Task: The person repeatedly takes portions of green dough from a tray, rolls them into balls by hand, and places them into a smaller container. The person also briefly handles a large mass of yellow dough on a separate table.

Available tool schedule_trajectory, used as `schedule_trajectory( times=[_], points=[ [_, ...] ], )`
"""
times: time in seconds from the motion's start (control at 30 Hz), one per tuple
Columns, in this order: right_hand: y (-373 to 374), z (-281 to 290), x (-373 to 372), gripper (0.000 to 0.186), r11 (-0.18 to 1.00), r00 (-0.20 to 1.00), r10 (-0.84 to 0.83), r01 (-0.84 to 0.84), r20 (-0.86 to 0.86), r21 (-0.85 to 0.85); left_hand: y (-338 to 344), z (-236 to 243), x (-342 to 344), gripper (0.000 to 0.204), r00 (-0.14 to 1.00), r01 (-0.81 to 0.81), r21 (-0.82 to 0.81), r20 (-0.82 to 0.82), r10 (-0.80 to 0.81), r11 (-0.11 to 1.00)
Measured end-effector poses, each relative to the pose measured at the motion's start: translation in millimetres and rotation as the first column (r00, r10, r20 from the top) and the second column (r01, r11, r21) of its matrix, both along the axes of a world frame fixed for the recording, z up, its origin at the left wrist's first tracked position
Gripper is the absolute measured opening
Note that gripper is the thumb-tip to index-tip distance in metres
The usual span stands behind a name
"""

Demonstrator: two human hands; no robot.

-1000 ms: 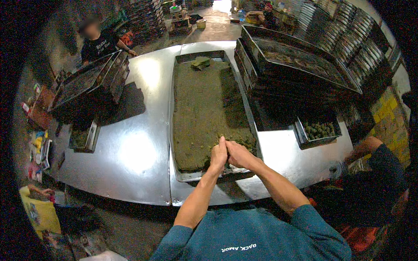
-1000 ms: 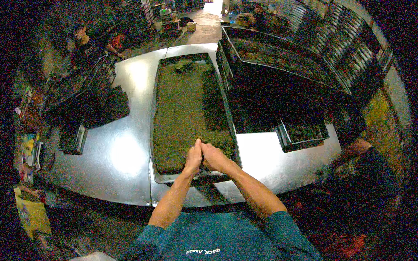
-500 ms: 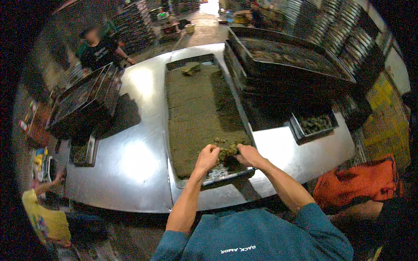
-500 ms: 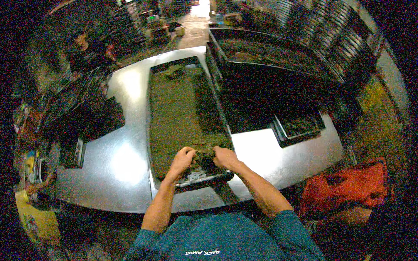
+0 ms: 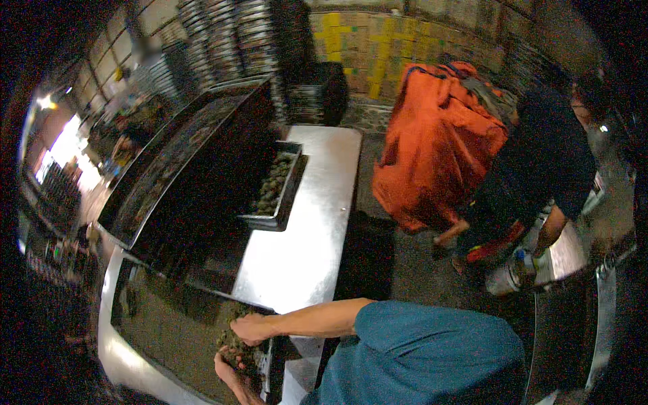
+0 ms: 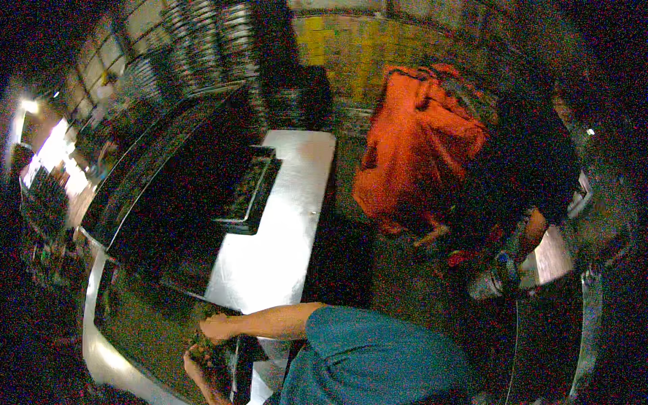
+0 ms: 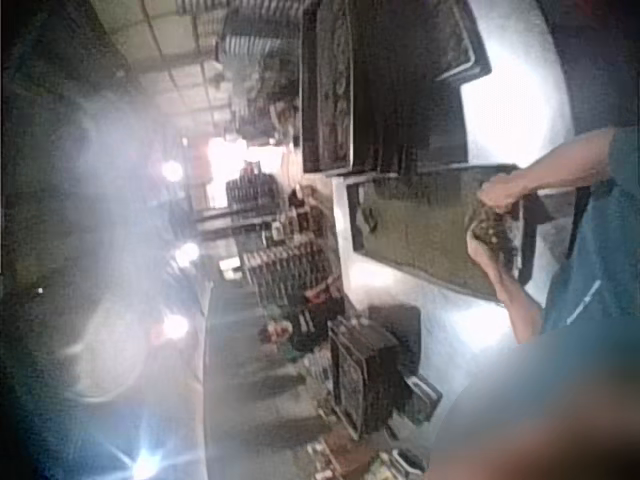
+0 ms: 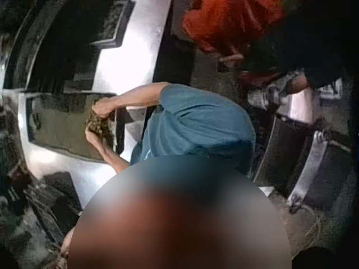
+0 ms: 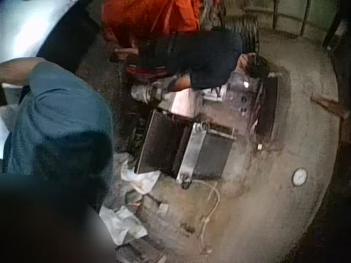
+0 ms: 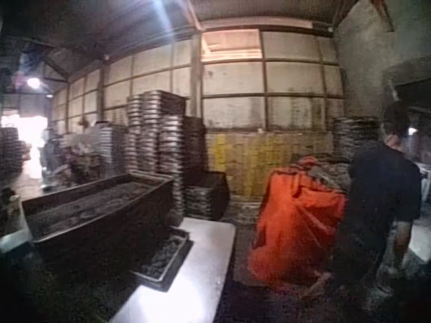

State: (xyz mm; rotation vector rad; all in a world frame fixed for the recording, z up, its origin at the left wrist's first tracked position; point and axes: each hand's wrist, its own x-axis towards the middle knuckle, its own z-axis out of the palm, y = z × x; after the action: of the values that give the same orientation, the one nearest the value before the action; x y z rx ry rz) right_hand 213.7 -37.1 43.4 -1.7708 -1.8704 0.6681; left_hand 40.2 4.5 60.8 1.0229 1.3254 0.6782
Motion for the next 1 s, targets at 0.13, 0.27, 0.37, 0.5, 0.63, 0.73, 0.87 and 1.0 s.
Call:
schedule_trajectory(
  times=[0.13, 0.27, 0.37, 0.5, 0.63, 0.73, 0.87, 1.0],
  points=[
    [-13.3, 13.5, 16.1, 0.027, 0.999, 1.0, 0.024, -0.024, -0.005, 0.029, 4.0, -9.6, 33.0, 0.051, 0.969, 0.246, 0.083, -0.008, -0.246, 0.966],
    [-25.6, 33.0, 10.5, 0.014, 0.948, 0.989, -0.076, 0.112, -0.129, 0.299, 11.9, -35.3, 55.9, 0.059, 0.992, 0.085, -0.009, 0.09, -0.084, 0.996],
    [-32.0, 42.9, 7.8, 0.016, 0.965, 0.996, -0.028, 0.051, -0.089, 0.258, 27.8, -57.5, 60.5, 0.063, 0.981, 0.165, 0.06, 0.089, -0.17, 0.984],
    [-32.3, 48.9, 9.4, 0.021, 0.957, 0.996, -0.086, 0.08, 0.008, 0.279, 37.5, -60.2, 59.9, 0.059, 0.9, 0.407, 0.434, -0.342, -0.271, 0.804],
    [-26.0, 41.4, 19.3, 0.026, 0.968, 0.944, -0.246, 0.25, -0.218, -0.006, 27.7, -16.3, 48.4, 0.053, 0.864, 0.41, 0.266, -0.419, -0.278, 0.873],
    [-26.6, 23.8, 32.3, 0.028, 0.91, 0.852, -0.41, 0.406, -0.325, -0.085, 10.3, 5.5, 45.3, 0.036, 0.903, 0.39, 0.361, -0.328, -0.276, 0.847],
    [-35.3, -0.3, 33.1, 0.026, 0.94, 0.891, -0.325, 0.341, -0.318, -0.005, -3.5, 3.3, 42.4, 0.043, 0.893, 0.421, 0.461, -0.361, -0.269, 0.781],
    [-41.6, -7.1, 19.8, 0.03, 0.938, 0.93, -0.34, 0.347, -0.143, 0.026, -5.9, 2.4, 47.1, 0.04, 0.939, 0.287, 0.249, -0.264, -0.22, 0.925]
  ],
)
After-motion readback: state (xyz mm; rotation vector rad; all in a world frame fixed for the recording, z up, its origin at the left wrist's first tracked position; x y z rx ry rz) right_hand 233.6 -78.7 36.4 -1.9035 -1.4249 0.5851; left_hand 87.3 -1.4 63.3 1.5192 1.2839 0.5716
